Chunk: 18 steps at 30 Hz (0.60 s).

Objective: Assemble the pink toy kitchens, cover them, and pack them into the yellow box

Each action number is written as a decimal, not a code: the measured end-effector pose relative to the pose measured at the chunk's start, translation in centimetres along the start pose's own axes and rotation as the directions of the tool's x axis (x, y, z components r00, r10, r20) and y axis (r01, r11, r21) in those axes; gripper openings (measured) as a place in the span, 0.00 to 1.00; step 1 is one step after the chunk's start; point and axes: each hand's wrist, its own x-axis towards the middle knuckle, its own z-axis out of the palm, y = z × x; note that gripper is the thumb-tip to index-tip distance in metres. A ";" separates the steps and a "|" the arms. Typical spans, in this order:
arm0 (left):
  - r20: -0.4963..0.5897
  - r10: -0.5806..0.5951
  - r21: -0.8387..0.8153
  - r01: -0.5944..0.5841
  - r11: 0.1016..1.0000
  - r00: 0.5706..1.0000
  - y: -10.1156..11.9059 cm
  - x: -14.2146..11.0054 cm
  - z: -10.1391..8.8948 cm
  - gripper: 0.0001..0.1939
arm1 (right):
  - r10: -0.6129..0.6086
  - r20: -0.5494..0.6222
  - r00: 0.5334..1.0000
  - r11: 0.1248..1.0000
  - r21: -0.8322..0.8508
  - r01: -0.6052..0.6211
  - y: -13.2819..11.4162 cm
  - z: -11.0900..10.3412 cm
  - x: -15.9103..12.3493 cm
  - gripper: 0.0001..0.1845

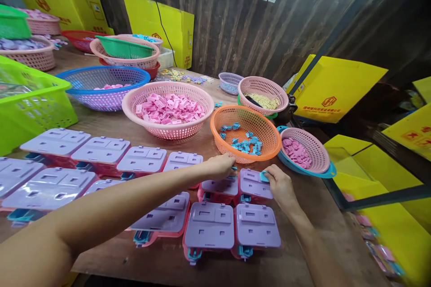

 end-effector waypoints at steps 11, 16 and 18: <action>-0.260 0.033 0.060 -0.018 0.998 0.965 -1.0 1.3 -4.0 0.18 | 0.022 -0.138 0.990 0.989 0.151 -0.001 0.9 -2.2 3.0 0.15; -0.224 0.061 0.097 -0.041 0.994 0.973 -1.7 7.8 -6.9 0.10 | -0.090 0.049 0.995 0.996 0.000 0.090 1.4 0.3 12.6 0.12; -0.167 0.106 0.079 -0.094 0.992 0.980 -1.8 9.7 -7.2 0.13 | -0.117 0.102 0.988 0.993 -0.002 0.118 1.8 2.6 15.9 0.09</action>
